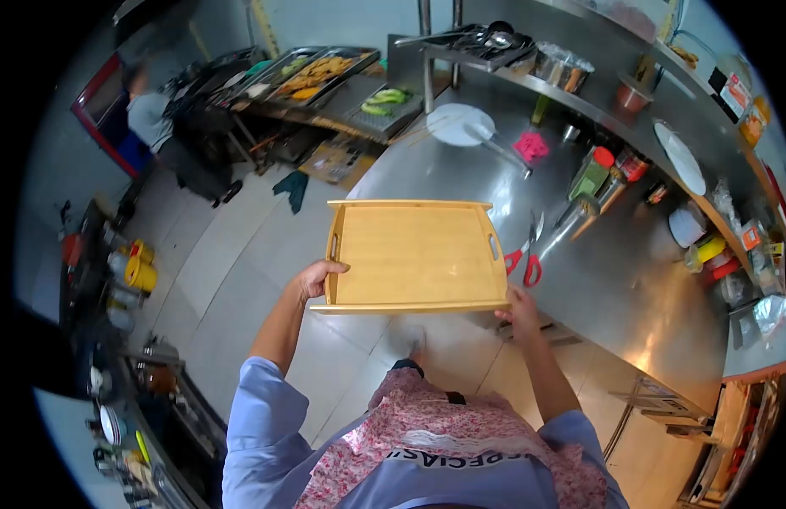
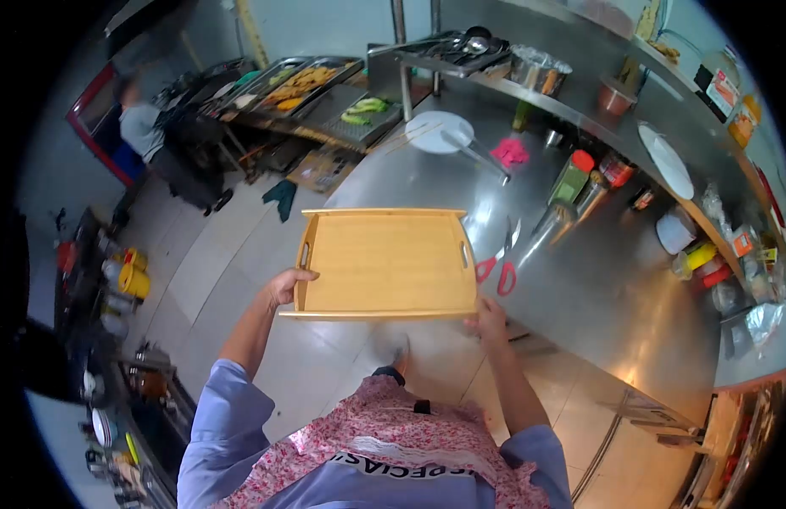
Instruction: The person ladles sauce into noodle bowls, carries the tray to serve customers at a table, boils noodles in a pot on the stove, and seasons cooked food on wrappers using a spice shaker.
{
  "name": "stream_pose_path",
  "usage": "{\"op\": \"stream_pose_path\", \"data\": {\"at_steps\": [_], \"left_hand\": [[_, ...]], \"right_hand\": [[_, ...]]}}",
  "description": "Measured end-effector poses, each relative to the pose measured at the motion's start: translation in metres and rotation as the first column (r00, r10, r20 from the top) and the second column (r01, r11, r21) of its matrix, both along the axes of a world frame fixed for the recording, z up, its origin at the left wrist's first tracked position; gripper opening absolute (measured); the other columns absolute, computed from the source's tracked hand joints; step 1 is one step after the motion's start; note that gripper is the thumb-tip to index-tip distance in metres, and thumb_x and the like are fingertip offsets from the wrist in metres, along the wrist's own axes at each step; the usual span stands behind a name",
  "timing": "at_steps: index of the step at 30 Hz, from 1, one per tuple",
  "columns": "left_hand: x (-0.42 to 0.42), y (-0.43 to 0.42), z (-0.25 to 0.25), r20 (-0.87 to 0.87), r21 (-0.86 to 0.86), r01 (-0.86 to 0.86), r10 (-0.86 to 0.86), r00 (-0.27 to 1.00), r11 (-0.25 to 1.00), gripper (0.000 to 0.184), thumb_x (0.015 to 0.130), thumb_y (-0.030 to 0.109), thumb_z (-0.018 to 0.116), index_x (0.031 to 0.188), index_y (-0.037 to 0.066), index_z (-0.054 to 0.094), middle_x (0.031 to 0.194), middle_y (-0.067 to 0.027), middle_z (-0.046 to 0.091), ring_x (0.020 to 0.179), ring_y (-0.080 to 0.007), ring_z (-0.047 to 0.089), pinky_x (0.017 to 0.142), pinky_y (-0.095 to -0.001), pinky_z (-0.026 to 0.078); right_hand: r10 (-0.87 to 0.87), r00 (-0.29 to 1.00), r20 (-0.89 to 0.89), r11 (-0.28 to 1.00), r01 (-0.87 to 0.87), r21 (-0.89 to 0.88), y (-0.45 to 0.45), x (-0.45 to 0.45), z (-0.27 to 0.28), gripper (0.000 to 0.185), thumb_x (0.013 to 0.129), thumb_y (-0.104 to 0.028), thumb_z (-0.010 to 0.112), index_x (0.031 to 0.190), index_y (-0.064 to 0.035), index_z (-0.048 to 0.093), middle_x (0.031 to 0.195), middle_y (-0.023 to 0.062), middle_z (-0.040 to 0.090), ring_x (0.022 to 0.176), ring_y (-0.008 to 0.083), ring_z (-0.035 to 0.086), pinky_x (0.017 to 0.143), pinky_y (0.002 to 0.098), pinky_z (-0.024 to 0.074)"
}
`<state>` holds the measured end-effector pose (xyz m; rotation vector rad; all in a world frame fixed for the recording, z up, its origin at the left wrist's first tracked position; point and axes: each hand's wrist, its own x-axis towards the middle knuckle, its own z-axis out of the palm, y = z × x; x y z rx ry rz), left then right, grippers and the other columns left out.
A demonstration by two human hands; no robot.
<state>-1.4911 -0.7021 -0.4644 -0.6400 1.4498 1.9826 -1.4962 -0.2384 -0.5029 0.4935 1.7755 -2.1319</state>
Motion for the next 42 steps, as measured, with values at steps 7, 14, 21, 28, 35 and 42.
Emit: {"op": "stream_pose_path", "data": {"at_steps": [7, 14, 21, 28, 35, 42], "left_hand": [[-0.177, 0.014, -0.001, -0.074, -0.397, 0.196, -0.244, 0.967, 0.897, 0.063, 0.076, 0.045, 0.067, 0.115, -0.004, 0.053, 0.097, -0.0091, 0.062, 0.083, -0.0156, 0.06, 0.065, -0.025, 0.047], [-0.267, -0.003, -0.047, -0.183, -0.593, 0.075, -0.225, 0.957, 0.801, 0.032, 0.088, 0.03, 0.056, 0.1, 0.0, 0.058, 0.071, -0.0019, 0.056, 0.053, -0.0088, 0.049, 0.046, -0.0221, 0.04], [-0.269, -0.005, -0.086, -0.361, -0.652, -0.219, -0.043, 0.932, 0.726, 0.034, 0.09, 0.019, 0.051, 0.119, 0.001, 0.05, 0.096, -0.0066, 0.056, 0.076, -0.012, 0.052, 0.069, -0.0268, 0.044], [-0.277, 0.104, 0.035, -0.533, -0.544, -0.239, -0.111, 0.839, 0.804, 0.02, 0.089, 0.016, 0.055, 0.104, 0.003, 0.058, 0.083, 0.0006, 0.055, 0.071, -0.0082, 0.049, 0.063, -0.0217, 0.038], [-0.279, 0.189, 0.048, -0.472, -0.549, -0.142, -0.165, 0.866, 0.824, 0.024, 0.09, 0.019, 0.056, 0.107, 0.003, 0.058, 0.09, -0.0018, 0.058, 0.075, -0.0102, 0.054, 0.066, -0.0231, 0.042], [-0.314, 0.274, 0.081, -0.529, -0.508, 0.017, -0.328, 0.783, 0.861, 0.025, 0.09, 0.017, 0.055, 0.109, 0.0, 0.058, 0.097, -0.0047, 0.061, 0.082, -0.0147, 0.058, 0.072, -0.0248, 0.045]], "right_hand": [[-0.064, 0.996, -0.064, 0.959, 0.079, 0.271, -0.014, -0.07, -0.005, 0.027, 0.091, -0.023, 0.052, 0.114, -0.0099, 0.058, 0.095, 0.001, 0.06, 0.079, 0.0077, 0.056, 0.063, 0.0225, 0.0462], [0.386, 0.914, -0.126, 0.757, -0.236, 0.609, -0.001, -0.108, 0.02, 0.027, 0.084, -0.016, 0.054, 0.11, -0.007, 0.058, 0.085, 0.0082, 0.062, 0.077, 0.0175, 0.056, 0.073, 0.0297, 0.0455], [0.081, 0.705, -0.704, 0.279, 0.662, 0.695, 0.186, -0.191, 0.217, 0.031, 0.082, -0.007, 0.055, 0.112, -0.0072, 0.059, 0.111, 0.014, 0.06, 0.094, 0.025, 0.061, 0.076, 0.034, 0.0482], [0.245, 0.884, -0.399, -0.597, 0.462, 0.656, 0.398, -0.339, 0.205, 0.038, 0.08, -0.02, 0.059, 0.115, -0.008, 0.053, 0.102, 0.0115, 0.058, 0.098, 0.0289, 0.055, 0.082, 0.0382, 0.0463], [0.506, 0.766, -0.396, -0.551, 0.64, 0.535, 0.409, -0.347, 0.214, 0.017, 0.08, -0.013, 0.051, 0.093, -0.0048, 0.057, 0.093, 0.0094, 0.061, 0.093, 0.0246, 0.059, 0.075, 0.0363, 0.0492], [0.494, 0.816, -0.3, -0.527, 0.555, 0.643, 0.434, -0.354, 0.218, 0.009, 0.077, -0.011, 0.052, 0.084, -0.0067, 0.057, 0.086, 0.0091, 0.062, 0.086, 0.0232, 0.062, 0.069, 0.034, 0.0513]]}}
